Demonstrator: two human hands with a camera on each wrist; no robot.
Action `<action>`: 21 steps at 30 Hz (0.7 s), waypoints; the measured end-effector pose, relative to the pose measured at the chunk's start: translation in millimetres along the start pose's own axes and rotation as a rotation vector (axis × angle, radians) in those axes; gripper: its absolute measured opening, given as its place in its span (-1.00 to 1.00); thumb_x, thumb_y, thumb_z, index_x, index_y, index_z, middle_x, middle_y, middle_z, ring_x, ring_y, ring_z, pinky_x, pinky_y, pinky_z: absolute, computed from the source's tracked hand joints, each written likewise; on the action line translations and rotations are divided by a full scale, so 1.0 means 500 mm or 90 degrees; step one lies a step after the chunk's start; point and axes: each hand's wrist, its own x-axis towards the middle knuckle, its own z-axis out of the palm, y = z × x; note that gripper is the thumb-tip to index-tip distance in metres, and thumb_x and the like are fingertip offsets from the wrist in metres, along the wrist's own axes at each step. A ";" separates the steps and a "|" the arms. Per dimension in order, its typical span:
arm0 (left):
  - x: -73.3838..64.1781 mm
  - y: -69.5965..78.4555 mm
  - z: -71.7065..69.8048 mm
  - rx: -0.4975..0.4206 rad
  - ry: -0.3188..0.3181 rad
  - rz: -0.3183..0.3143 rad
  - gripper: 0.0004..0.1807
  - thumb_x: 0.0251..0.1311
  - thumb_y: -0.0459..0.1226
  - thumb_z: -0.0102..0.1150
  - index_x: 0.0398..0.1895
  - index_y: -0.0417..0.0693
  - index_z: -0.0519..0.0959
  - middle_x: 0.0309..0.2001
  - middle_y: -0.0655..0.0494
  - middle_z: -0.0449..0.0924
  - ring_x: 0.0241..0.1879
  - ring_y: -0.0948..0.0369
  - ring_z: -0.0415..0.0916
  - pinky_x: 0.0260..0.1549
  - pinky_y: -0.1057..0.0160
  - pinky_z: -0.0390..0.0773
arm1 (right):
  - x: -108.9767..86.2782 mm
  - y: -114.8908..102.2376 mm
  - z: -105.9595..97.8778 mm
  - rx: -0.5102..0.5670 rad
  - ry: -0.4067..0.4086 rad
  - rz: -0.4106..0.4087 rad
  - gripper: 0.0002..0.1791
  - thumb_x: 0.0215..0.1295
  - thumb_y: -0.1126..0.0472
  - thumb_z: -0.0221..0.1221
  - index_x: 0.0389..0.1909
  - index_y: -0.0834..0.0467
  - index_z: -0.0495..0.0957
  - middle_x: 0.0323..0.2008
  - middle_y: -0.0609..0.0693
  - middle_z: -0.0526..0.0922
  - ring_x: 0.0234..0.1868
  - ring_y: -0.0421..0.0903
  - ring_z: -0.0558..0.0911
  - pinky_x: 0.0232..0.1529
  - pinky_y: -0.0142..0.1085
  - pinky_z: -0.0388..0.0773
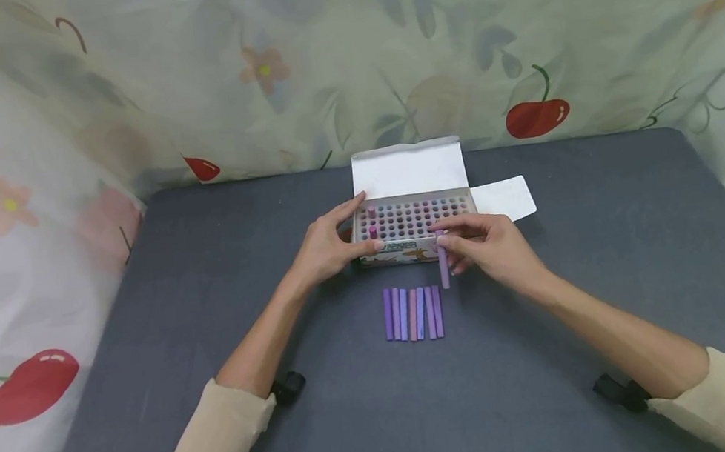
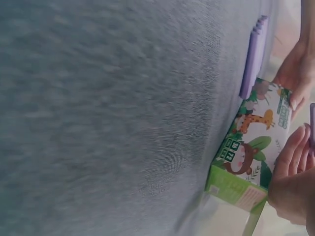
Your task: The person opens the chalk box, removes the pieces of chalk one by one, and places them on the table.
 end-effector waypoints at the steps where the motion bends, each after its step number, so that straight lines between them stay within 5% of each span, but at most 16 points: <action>1: 0.000 0.000 0.000 0.001 0.001 0.001 -0.03 0.09 -0.06 0.49 0.54 0.27 0.17 0.50 -0.02 0.18 0.35 0.02 0.33 0.20 0.13 0.53 | -0.004 0.002 -0.002 -0.006 -0.002 0.005 -0.66 0.33 0.24 0.29 0.07 0.30 0.63 -0.31 0.19 0.69 -0.47 -0.06 0.68 -0.35 -0.16 0.74; 15: -0.004 0.001 -0.008 -0.006 0.000 0.000 -0.04 0.09 -0.05 0.48 0.54 0.28 0.17 0.50 0.02 0.16 0.39 0.06 0.27 0.21 0.12 0.53 | -0.025 0.036 -0.008 0.029 -0.036 0.053 -0.59 0.31 0.25 0.32 0.09 0.42 0.59 -0.39 0.13 0.69 -0.49 -0.08 0.68 -0.34 -0.12 0.75; 21: -0.001 0.001 -0.004 -0.001 -0.006 0.000 -0.04 0.09 -0.03 0.47 0.54 0.29 0.16 0.51 0.03 0.16 0.39 0.06 0.27 0.20 0.11 0.53 | -0.034 0.051 -0.006 0.048 -0.047 0.104 -0.59 0.31 0.28 0.31 0.08 0.45 0.56 -0.21 0.28 0.69 -0.41 -0.08 0.70 -0.32 -0.12 0.75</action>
